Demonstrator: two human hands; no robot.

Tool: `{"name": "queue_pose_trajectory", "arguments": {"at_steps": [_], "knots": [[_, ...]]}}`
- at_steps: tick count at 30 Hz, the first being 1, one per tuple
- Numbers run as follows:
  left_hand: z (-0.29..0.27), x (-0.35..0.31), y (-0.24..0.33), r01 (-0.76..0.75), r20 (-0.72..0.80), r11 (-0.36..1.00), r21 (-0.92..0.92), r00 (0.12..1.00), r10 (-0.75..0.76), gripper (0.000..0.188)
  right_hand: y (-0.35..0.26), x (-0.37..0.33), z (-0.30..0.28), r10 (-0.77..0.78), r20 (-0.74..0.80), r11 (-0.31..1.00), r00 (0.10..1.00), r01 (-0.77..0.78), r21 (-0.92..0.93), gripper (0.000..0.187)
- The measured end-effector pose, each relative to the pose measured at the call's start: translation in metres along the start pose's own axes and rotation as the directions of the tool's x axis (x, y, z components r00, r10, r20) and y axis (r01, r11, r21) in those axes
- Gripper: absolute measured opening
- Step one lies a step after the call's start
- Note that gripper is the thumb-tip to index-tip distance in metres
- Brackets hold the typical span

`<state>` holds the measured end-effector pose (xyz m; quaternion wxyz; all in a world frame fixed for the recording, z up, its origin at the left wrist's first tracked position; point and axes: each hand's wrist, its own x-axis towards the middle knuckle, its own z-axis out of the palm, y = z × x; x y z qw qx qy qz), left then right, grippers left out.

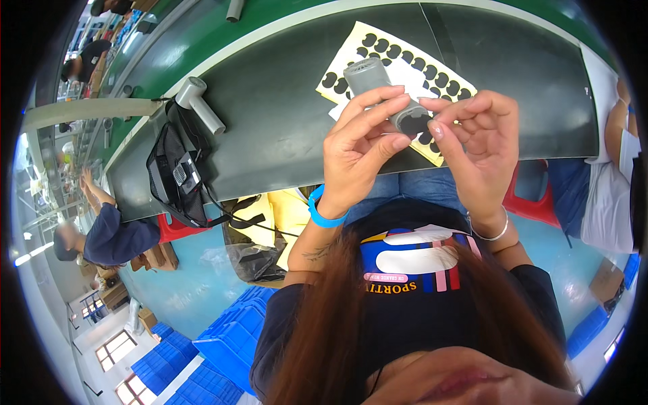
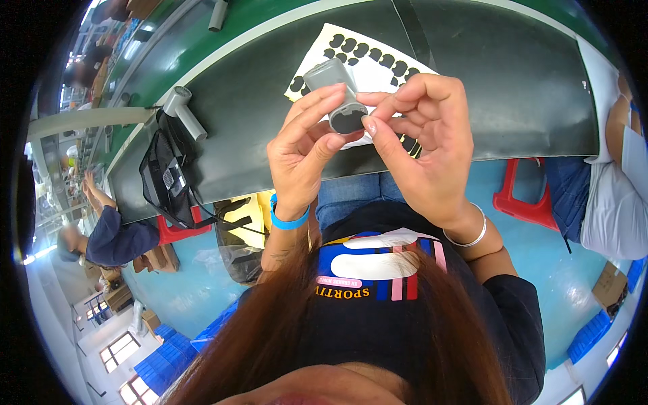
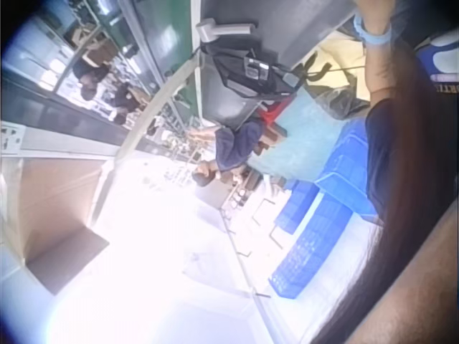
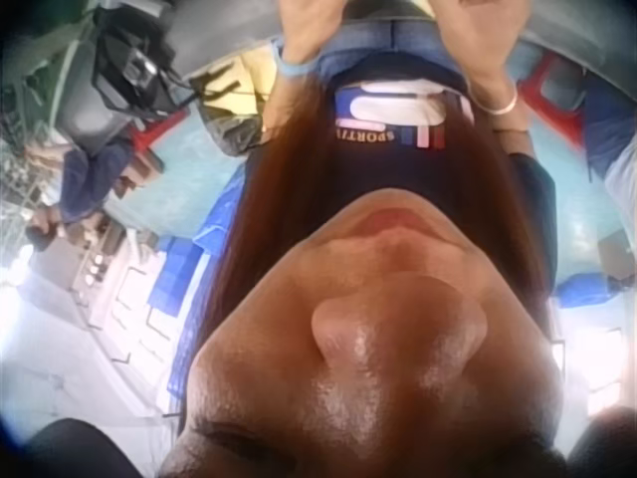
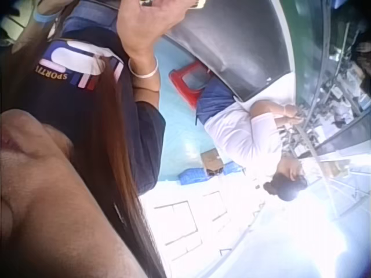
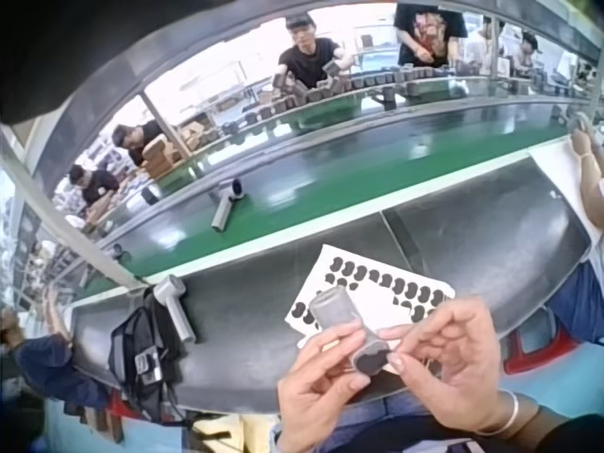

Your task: Applying circular black stickers from a sheet onto the top of cylindrical metal components on an assembly line.

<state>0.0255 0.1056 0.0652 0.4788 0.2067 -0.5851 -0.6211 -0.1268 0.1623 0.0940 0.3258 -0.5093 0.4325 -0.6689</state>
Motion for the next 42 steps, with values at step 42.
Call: {"name": "queue_pose_trajectory", "arguments": {"at_steps": [42], "knots": [[0.0016,-0.0005,0.0017,0.027,-0.021,0.999,-0.018,0.999,-0.028,0.038,0.0007,-0.0002,0.0024,-0.023,-0.001,0.998,1.0,0.023,-0.066,0.033]]}}
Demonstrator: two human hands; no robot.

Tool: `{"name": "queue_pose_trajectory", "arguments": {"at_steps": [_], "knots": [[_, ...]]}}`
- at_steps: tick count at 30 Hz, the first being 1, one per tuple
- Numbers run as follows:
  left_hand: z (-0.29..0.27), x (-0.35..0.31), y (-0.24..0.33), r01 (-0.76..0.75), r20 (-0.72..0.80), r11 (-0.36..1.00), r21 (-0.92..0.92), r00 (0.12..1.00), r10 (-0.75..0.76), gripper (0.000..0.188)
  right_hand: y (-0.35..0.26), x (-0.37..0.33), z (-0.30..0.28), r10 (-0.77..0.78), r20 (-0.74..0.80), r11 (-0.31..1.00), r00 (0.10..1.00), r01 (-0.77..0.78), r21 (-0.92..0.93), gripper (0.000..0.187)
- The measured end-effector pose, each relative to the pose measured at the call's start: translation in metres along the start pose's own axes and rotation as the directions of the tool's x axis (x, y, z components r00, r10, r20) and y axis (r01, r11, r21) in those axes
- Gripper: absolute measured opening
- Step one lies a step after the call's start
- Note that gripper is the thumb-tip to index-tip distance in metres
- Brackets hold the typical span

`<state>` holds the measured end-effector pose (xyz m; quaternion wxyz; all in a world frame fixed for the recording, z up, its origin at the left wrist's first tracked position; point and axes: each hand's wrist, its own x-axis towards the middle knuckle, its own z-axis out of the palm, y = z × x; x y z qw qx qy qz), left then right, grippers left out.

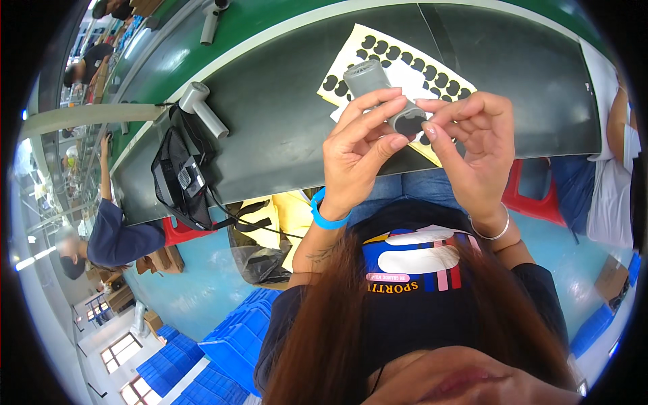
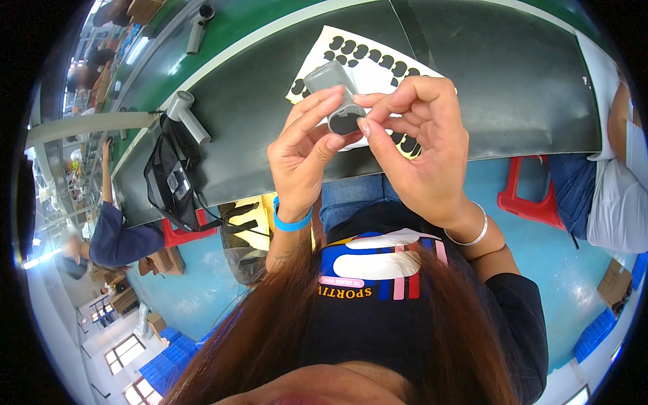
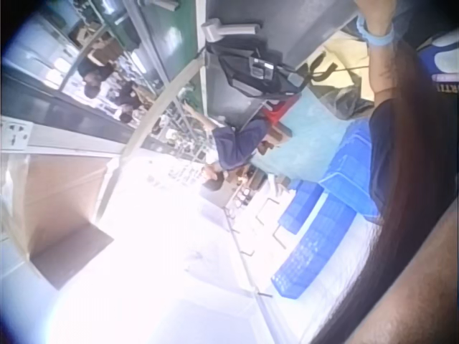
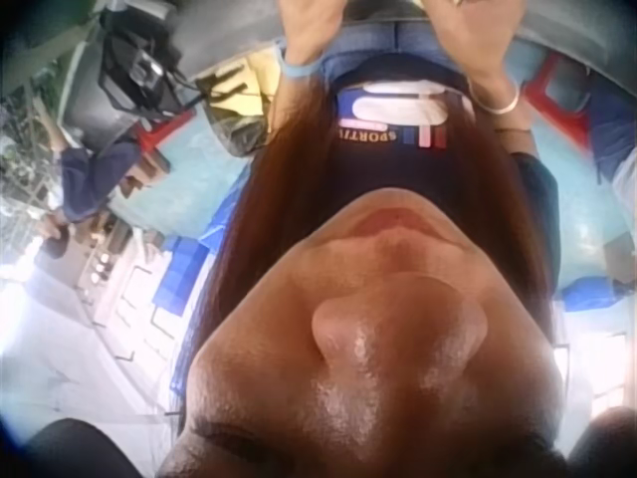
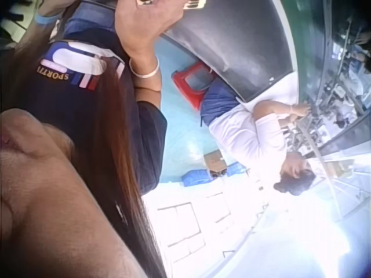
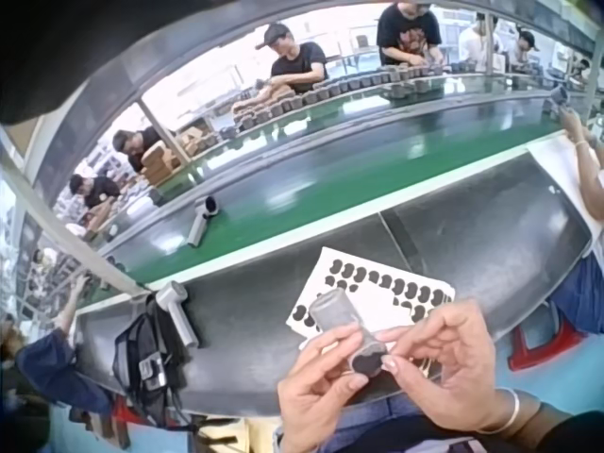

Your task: Applying circular black stickers from a sheet onto the top of cylindrical metal components on an assembly line.

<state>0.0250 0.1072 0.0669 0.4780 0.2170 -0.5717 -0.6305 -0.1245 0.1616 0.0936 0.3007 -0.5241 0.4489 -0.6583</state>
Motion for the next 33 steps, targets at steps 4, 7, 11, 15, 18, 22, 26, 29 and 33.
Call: {"name": "queue_pose_trajectory", "arguments": {"at_steps": [4,7,11,15,18,22,26,29,33], "knots": [[0.0,0.001,0.0,-0.009,0.006,1.0,0.012,1.0,0.009,0.038,-0.001,0.001,0.0,0.006,-0.003,1.0,1.0,-0.006,-0.009,0.033],[0.0,0.001,0.0,-0.015,0.006,1.0,0.008,1.0,0.015,0.038,-0.002,0.001,0.0,0.017,-0.003,1.0,1.0,-0.017,-0.025,0.032],[0.0,0.0,-0.001,-0.008,0.005,1.0,0.003,1.0,0.008,0.038,-0.001,0.0,0.0,0.017,-0.008,1.0,1.0,-0.017,-0.02,0.032],[0.0,0.0,0.0,-0.002,0.004,1.0,0.003,1.0,0.002,0.038,-0.001,0.0,0.0,0.018,-0.008,0.999,1.0,-0.018,-0.027,0.032],[0.001,0.0,0.001,-0.004,0.002,1.0,-0.001,1.0,0.004,0.038,-0.002,0.001,0.001,0.008,-0.015,0.999,1.0,-0.008,-0.042,0.031],[0.002,-0.001,0.001,-0.001,0.008,1.0,0.023,1.0,0.001,0.038,-0.003,0.0,0.001,0.019,-0.036,0.997,0.999,-0.021,-0.075,0.03],[0.001,-0.002,0.0,-0.006,0.021,0.998,0.063,1.0,0.004,0.036,-0.003,0.0,0.001,0.007,-0.031,0.995,0.999,-0.01,-0.102,0.03],[0.002,-0.003,-0.001,-0.002,0.026,0.997,0.075,1.0,0.0,0.035,-0.005,0.0,0.0,-0.001,-0.033,0.993,0.999,-0.003,-0.122,0.031],[0.004,0.0,-0.004,-0.014,0.027,1.0,0.02,1.0,0.014,0.038,-0.01,0.003,-0.001,0.087,-0.014,0.978,0.996,-0.088,-0.188,0.033]]}}
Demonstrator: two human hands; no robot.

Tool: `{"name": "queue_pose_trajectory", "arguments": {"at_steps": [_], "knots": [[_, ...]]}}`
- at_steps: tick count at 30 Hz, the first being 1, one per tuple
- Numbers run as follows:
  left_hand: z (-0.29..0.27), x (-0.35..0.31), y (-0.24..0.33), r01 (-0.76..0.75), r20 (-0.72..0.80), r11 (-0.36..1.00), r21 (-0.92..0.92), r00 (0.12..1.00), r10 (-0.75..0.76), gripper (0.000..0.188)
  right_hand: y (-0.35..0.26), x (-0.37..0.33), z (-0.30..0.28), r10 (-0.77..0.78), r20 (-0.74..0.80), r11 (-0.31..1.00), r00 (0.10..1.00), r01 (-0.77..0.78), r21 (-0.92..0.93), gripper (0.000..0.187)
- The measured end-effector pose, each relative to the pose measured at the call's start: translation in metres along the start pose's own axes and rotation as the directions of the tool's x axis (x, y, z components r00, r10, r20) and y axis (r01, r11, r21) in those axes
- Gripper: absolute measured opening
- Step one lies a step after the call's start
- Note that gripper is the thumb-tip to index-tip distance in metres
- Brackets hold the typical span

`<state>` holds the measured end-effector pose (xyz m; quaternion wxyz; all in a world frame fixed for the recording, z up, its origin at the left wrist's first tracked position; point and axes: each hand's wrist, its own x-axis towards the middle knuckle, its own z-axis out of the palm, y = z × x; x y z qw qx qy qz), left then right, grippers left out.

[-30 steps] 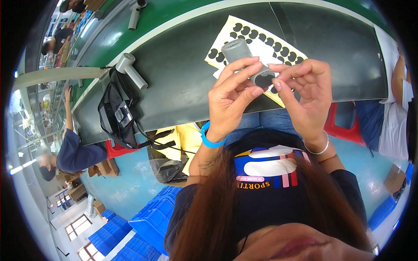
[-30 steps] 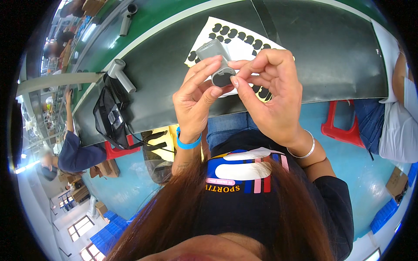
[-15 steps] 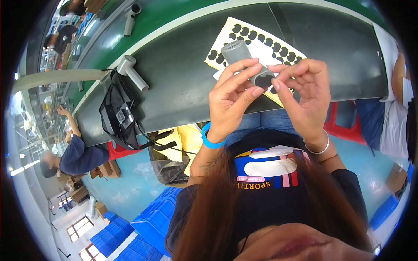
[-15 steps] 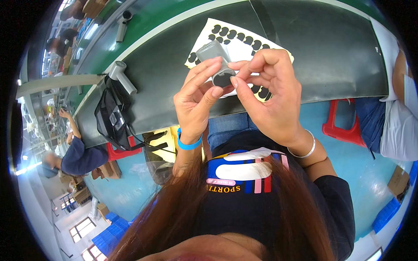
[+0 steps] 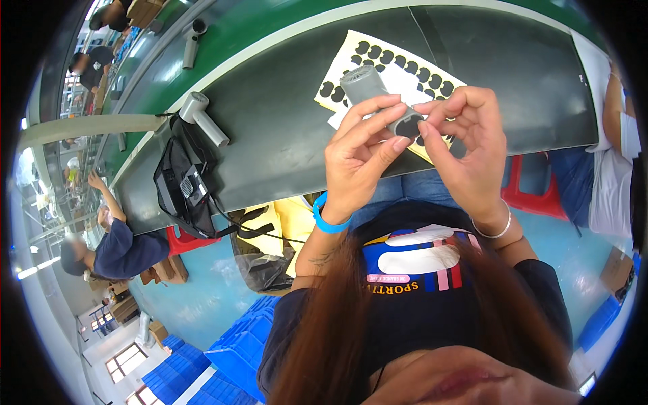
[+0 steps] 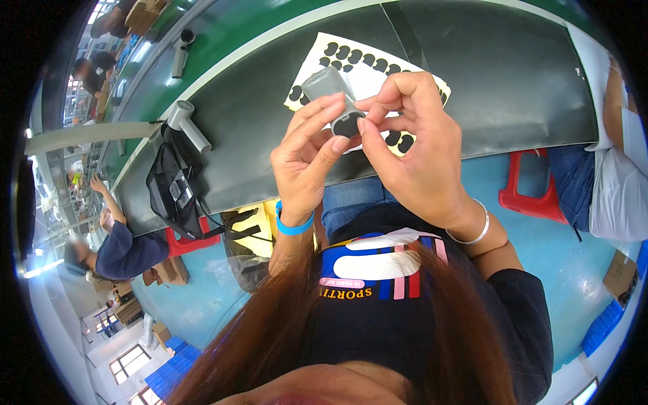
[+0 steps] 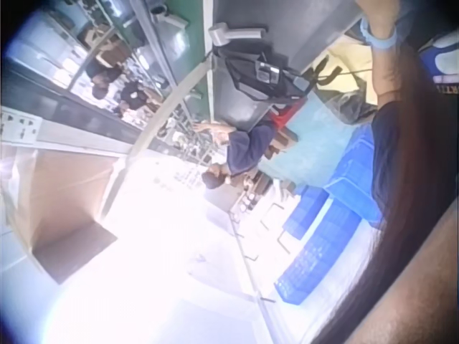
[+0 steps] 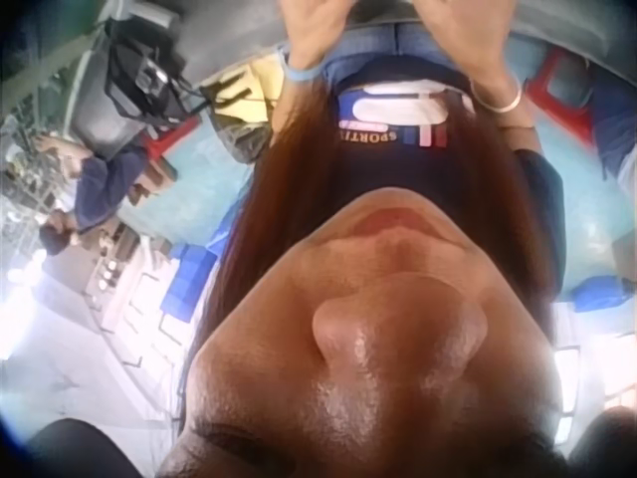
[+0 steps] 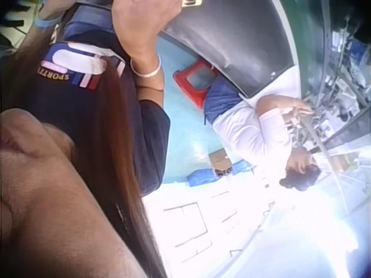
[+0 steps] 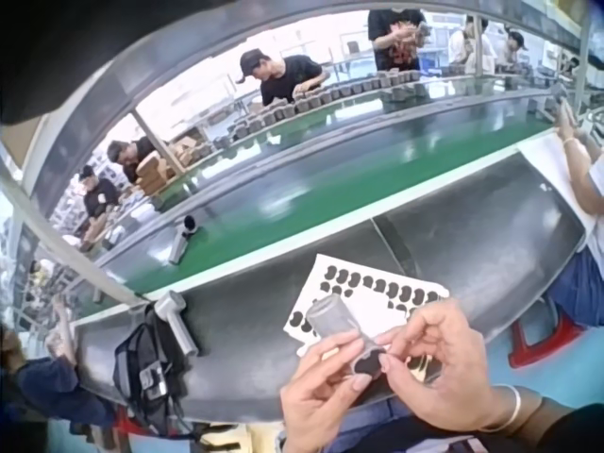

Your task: Applying circular black stickers from a sheet onto the top of cylindrical metal components on an assembly line.

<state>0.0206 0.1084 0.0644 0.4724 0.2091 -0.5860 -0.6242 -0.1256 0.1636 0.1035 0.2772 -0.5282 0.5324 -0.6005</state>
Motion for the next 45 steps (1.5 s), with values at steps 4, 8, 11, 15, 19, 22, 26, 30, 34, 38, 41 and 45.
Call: {"name": "queue_pose_trajectory", "arguments": {"at_steps": [4,8,11,15,19,22,26,30,34,38,41,45], "knots": [[-0.001,0.005,0.005,-0.023,-0.009,1.0,0.01,1.0,0.023,0.036,-0.01,0.009,-0.003,-0.082,0.038,0.952,0.996,0.09,-0.293,0.032],[-0.005,0.007,0.011,-0.011,-0.016,0.999,0.048,1.0,0.011,0.034,-0.017,0.022,-0.003,-0.134,0.13,0.885,0.983,0.177,-0.431,0.03],[-0.008,0.01,0.016,0.024,-0.036,1.0,0.01,0.999,-0.024,0.033,-0.021,0.031,-0.003,-0.117,0.148,0.891,0.982,0.17,-0.421,0.029],[-0.014,0.01,0.016,0.082,-0.032,0.993,-0.089,0.996,-0.086,0.044,-0.015,0.042,0.004,0.171,0.281,0.981,0.944,-0.135,-0.141,0.023],[-0.019,0.015,0.021,0.05,-0.016,0.991,-0.125,0.998,-0.053,0.05,0.004,0.04,0.016,0.206,0.342,0.915,0.917,-0.304,0.263,0.014],[-0.025,0.019,0.02,0.04,0.007,0.996,-0.086,0.999,-0.039,0.049,0.006,0.04,0.022,0.196,0.281,0.94,0.939,-0.261,0.218,0.015],[-0.029,0.026,0.021,0.071,-0.001,0.993,-0.095,0.997,-0.072,0.047,0.016,0.051,0.031,0.154,0.23,0.957,0.961,-0.204,0.208,0.021],[-0.037,0.041,0.016,0.045,-0.023,0.999,-0.027,0.999,-0.045,0.044,0.01,0.062,0.033,0.258,0.233,0.942,0.938,-0.297,0.153,0.025],[-0.044,0.048,0.013,-0.033,-0.036,0.999,0.026,0.999,0.034,0.043,0.014,0.064,0.035,0.245,0.267,0.935,0.932,-0.3,0.187,0.031],[-0.05,0.046,0.002,-0.114,-0.032,0.989,0.093,0.993,0.118,0.042,0.013,0.064,0.04,0.206,0.27,0.951,0.941,-0.257,0.17,0.032],[-0.049,0.044,0.001,-0.164,-0.018,0.967,0.195,0.985,0.171,0.042,0.013,0.062,0.04,0.201,0.254,0.955,0.946,-0.247,0.162,0.032],[-0.049,0.049,0.003,-0.213,-0.031,0.913,0.348,0.971,0.238,0.04,0.013,0.061,0.04,0.198,0.275,0.952,0.941,-0.252,0.175,0.033]]}}
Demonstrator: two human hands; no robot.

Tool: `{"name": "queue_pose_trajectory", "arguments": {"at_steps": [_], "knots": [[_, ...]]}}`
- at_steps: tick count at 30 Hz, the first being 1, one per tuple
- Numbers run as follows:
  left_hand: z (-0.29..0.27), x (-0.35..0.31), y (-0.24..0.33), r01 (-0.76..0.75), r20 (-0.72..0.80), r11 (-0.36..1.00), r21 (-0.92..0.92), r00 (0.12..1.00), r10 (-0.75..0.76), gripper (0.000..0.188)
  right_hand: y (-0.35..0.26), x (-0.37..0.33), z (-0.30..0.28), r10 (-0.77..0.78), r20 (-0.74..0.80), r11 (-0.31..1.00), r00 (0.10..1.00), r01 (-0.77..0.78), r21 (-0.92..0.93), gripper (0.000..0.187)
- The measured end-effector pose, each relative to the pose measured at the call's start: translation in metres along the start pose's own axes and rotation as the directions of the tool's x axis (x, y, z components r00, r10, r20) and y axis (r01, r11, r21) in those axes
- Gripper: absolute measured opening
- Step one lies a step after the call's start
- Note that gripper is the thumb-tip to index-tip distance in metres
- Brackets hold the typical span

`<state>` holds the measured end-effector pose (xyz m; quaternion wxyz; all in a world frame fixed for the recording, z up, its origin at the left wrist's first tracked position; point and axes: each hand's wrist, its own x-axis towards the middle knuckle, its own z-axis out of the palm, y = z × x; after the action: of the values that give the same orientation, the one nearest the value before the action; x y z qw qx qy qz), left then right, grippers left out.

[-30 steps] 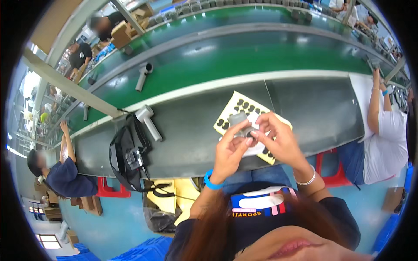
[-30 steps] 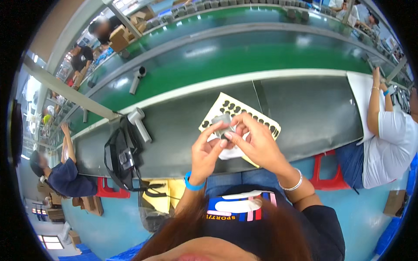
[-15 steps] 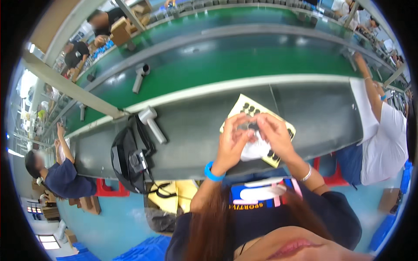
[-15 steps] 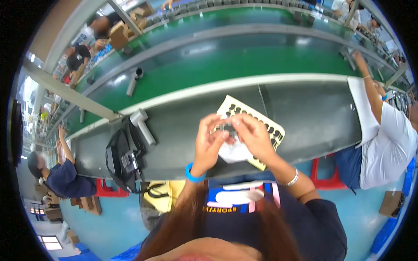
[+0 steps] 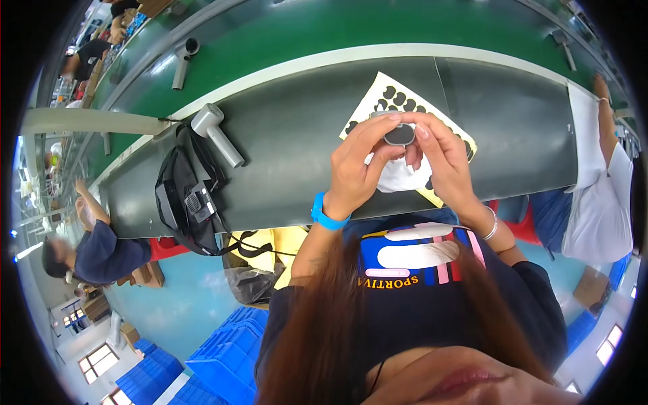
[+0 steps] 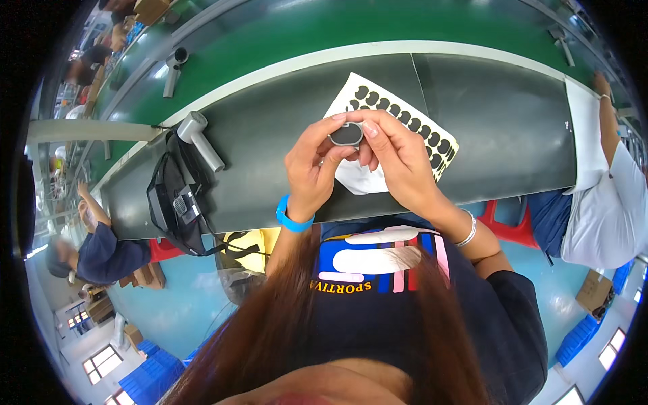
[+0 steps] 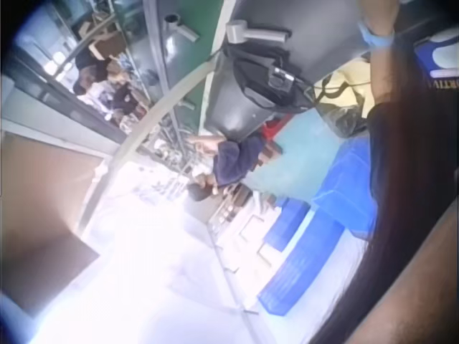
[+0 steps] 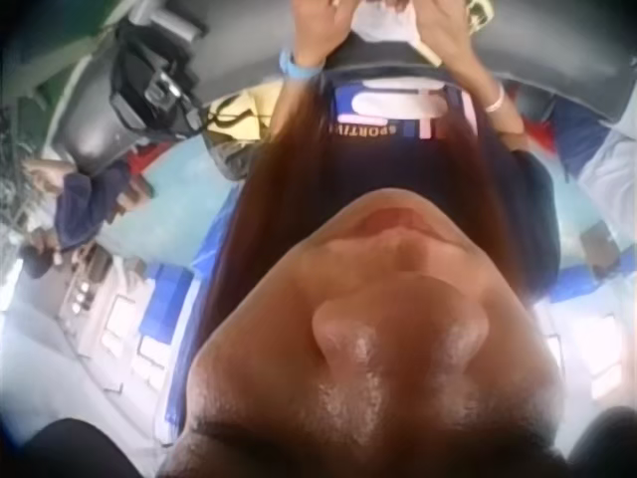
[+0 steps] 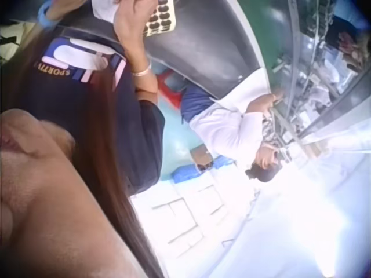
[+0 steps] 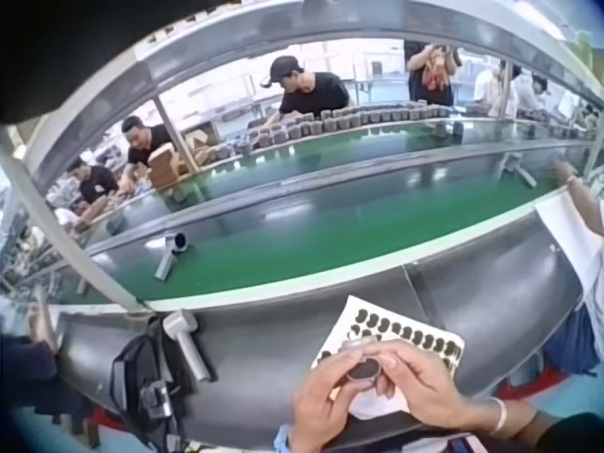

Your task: Applying circular black stickers from a sheet onto the top of cylindrical metal components on an assembly line.

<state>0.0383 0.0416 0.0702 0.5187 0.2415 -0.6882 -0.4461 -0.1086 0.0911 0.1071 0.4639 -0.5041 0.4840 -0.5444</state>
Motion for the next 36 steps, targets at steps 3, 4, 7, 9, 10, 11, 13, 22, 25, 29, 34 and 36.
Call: {"name": "queue_pose_trajectory", "arguments": {"at_steps": [3,4,7,9,10,11,13,22,25,29,34,36], "knots": [[-0.002,-0.004,0.0,-0.035,-0.04,0.993,0.114,0.998,0.04,0.04,-0.001,-0.001,0.003,0.024,0.028,1.0,0.999,-0.023,-0.02,0.033],[-0.004,-0.005,-0.001,-0.056,-0.069,0.982,0.179,0.995,0.069,0.04,-0.001,0.001,0.006,0.03,0.036,0.999,0.999,-0.029,-0.026,0.033],[0.0,0.001,-0.01,-0.178,-0.135,0.946,0.272,0.966,0.22,0.042,0.003,0.002,0.0,-0.001,0.024,0.984,1.0,0.005,-0.176,0.033],[0.001,0.005,-0.007,-0.176,-0.165,0.932,0.316,0.957,0.237,0.043,0.004,0.006,0.004,-0.098,-0.015,0.968,0.995,0.091,-0.234,0.036],[0.002,0.008,-0.007,-0.158,-0.17,0.937,0.312,0.961,0.219,0.043,0.008,0.008,0.001,-0.167,-0.018,0.946,0.986,0.155,-0.285,0.037],[-0.002,0.009,-0.01,-0.216,-0.126,0.912,0.347,0.953,0.274,0.04,0.006,0.011,0.001,-0.192,0.009,0.922,0.981,0.184,-0.34,0.037],[-0.007,0.009,-0.012,-0.216,-0.113,0.914,0.343,0.956,0.269,0.04,0.007,0.015,-0.003,-0.226,0.06,0.882,0.972,0.23,-0.411,0.034],[-0.002,0.01,-0.014,-0.261,-0.073,0.907,0.331,0.951,0.3,0.04,0.002,0.024,0.003,-0.063,0.053,0.997,0.997,0.065,-0.034,0.022],[-0.001,0.009,-0.015,-0.252,-0.103,0.914,0.317,0.949,0.298,0.042,0.0,0.026,0.003,-0.056,0.083,0.996,0.995,0.062,-0.063,0.023],[-0.002,0.012,-0.021,-0.242,-0.119,0.924,0.295,0.951,0.287,0.047,-0.009,0.029,0.003,-0.149,0.121,0.814,0.982,0.191,-0.549,0.034],[-0.001,0.01,-0.012,0.084,-0.144,0.996,0.019,0.986,-0.081,0.05,-0.087,0.058,-0.002,-0.603,0.218,0.41,0.767,0.533,-0.74,0.07],[0.005,0.017,-0.02,-0.188,-0.051,0.967,0.174,0.979,0.199,0.048,-0.116,0.06,0.001,-0.786,0.219,0.187,0.578,0.56,-0.807,0.076]]}}
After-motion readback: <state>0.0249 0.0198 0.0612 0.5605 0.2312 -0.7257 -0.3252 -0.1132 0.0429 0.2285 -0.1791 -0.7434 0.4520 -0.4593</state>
